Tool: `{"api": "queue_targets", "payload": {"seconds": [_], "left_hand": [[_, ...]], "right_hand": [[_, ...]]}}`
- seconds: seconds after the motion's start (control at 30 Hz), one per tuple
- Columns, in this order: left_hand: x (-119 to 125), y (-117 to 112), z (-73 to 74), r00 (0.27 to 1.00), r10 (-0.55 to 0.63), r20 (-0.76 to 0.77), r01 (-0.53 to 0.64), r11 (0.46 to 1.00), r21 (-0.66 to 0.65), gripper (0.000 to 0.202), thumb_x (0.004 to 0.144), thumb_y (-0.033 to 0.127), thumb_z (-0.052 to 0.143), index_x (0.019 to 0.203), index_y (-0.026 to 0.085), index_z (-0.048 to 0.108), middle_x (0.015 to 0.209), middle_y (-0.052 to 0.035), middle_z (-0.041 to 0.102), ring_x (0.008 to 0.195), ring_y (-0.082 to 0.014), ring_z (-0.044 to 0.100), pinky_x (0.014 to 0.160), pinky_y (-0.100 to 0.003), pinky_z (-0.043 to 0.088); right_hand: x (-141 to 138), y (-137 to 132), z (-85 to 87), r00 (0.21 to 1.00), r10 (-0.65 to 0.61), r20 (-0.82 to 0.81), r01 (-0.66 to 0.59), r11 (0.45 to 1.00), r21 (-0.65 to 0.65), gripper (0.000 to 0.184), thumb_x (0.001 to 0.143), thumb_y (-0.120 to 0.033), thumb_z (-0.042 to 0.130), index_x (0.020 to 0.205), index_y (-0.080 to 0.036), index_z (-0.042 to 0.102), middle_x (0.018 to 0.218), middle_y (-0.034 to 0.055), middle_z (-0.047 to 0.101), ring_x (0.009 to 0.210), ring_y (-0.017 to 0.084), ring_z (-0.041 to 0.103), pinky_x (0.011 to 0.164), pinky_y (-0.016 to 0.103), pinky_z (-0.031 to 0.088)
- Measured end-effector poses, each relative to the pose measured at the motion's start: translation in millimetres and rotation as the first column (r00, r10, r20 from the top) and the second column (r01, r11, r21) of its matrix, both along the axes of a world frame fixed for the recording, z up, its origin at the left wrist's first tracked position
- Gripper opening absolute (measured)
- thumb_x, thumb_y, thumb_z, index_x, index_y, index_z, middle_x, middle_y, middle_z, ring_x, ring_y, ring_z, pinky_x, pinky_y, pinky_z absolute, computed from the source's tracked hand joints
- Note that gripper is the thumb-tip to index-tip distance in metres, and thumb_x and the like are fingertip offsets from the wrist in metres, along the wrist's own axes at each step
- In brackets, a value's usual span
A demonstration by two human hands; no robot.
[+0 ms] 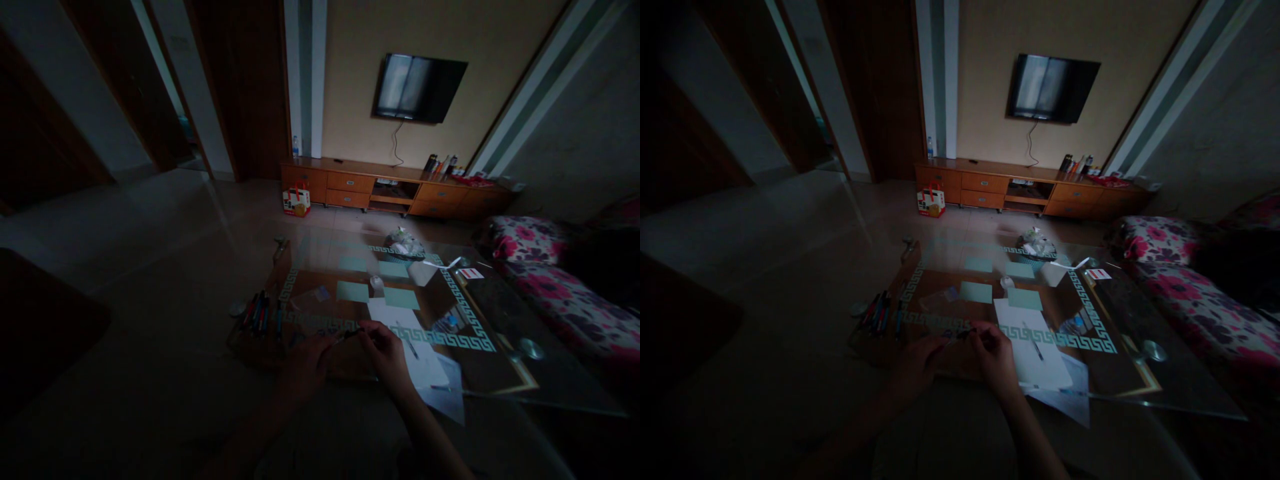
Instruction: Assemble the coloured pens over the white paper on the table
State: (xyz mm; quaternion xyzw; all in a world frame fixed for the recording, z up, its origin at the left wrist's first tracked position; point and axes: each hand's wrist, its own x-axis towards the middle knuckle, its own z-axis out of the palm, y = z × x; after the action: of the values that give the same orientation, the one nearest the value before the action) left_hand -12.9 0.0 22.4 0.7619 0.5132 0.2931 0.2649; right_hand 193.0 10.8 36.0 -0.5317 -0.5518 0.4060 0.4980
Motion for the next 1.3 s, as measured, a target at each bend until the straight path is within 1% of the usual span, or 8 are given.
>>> {"api": "queue_targets", "payload": {"seconds": [0.1,0.2,0.4,0.6,0.8,1.03,1.2,1.3], "left_hand": [[0.3,0.1,1.5,1.000,-0.025,0.013,0.025,1.000,0.006,0.034,0.094,0.020,0.045,0.121,0.027,0.064,0.117,-0.0039,0.068,0.102,-0.0197,0.064,0.095,-0.036,0.049],[0.5,1.0,0.0,0.999,-0.009,0.034,0.009,1.000,0.007,0.038,0.092,0.019,0.049,0.128,0.028,0.058,0.122,-0.0034,0.066,0.107,-0.0199,0.062,0.097,-0.036,0.047],[0.3,2.1,-0.9,1.000,0.016,0.026,-0.015,1.000,-0.002,0.027,0.088,0.020,0.055,0.113,0.022,0.066,0.111,-0.0072,0.068,0.101,-0.0226,0.062,0.092,-0.037,0.048],[0.8,1.0,3.6,0.999,-0.019,0.040,0.018,0.999,0.032,0.028,0.090,0.019,0.054,0.115,0.024,0.066,0.111,-0.0055,0.068,0.102,-0.0215,0.061,0.092,-0.037,0.048],[0.8,0.9,4.0,0.997,-0.048,0.061,0.045,0.998,0.039,0.030,0.092,0.022,0.054,0.118,0.028,0.066,0.109,-0.0040,0.068,0.100,-0.0200,0.062,0.089,-0.035,0.049],[0.2,0.8,4.0,0.994,-0.066,0.083,0.065,0.998,0.017,0.026,0.094,0.027,0.052,0.115,0.026,0.067,0.109,-0.0045,0.069,0.097,-0.0191,0.064,0.087,-0.032,0.050],[0.1,-0.3,3.5,0.992,-0.080,0.101,0.079,0.997,0.010,0.027,0.096,0.028,0.049,0.116,0.026,0.067,0.110,-0.0035,0.069,0.097,-0.0178,0.064,0.086,-0.030,0.050],[-0.6,-0.4,4.2,0.994,-0.063,0.084,0.063,0.998,0.005,0.026,0.095,0.027,0.050,0.113,0.025,0.068,0.106,-0.0038,0.070,0.095,-0.0181,0.064,0.084,-0.030,0.050]], "right_hand": [[-1.5,0.3,-0.4,0.999,0.034,0.013,-0.034,0.999,0.007,0.026,0.085,-0.039,0.066,0.102,-0.020,0.068,0.093,0.0061,0.071,0.083,0.020,0.066,0.073,0.030,0.051],[-3.6,-0.2,-0.4,0.996,0.086,0.014,-0.086,0.996,-0.001,0.025,0.085,-0.038,0.066,0.101,-0.020,0.068,0.095,0.0065,0.071,0.087,0.021,0.066,0.078,0.032,0.052],[-5.0,-2.3,-2.4,0.987,0.147,0.071,-0.144,0.988,-0.047,0.022,0.084,-0.036,0.067,0.097,-0.019,0.069,0.090,0.0057,0.072,0.083,0.021,0.066,0.076,0.032,0.051],[-5.1,-2.0,-2.8,0.980,0.176,0.089,-0.173,0.984,-0.046,0.017,0.085,-0.033,0.065,0.095,-0.019,0.069,0.089,0.0049,0.072,0.083,0.020,0.066,0.076,0.031,0.051],[-4.9,-3.1,-0.6,0.977,0.190,0.098,-0.186,0.981,-0.047,0.019,0.086,-0.035,0.063,0.095,-0.019,0.068,0.090,0.0051,0.072,0.083,0.020,0.066,0.075,0.030,0.051],[-4.9,-4.1,5.3,0.972,0.213,0.103,-0.208,0.977,-0.055,0.022,0.088,-0.039,0.061,0.096,-0.019,0.068,0.091,0.0054,0.072,0.084,0.020,0.066,0.076,0.031,0.051],[-4.2,-3.8,3.3,0.966,0.225,0.129,-0.219,0.974,-0.061,0.024,0.088,-0.041,0.061,0.095,-0.019,0.068,0.090,0.0057,0.072,0.082,0.020,0.066,0.075,0.030,0.051],[-3.7,-4.5,2.5,0.962,0.228,0.151,-0.221,0.973,-0.061,0.024,0.088,-0.041,0.061,0.093,-0.018,0.068,0.087,0.0050,0.072,0.081,0.019,0.065,0.073,0.029,0.050]]}}
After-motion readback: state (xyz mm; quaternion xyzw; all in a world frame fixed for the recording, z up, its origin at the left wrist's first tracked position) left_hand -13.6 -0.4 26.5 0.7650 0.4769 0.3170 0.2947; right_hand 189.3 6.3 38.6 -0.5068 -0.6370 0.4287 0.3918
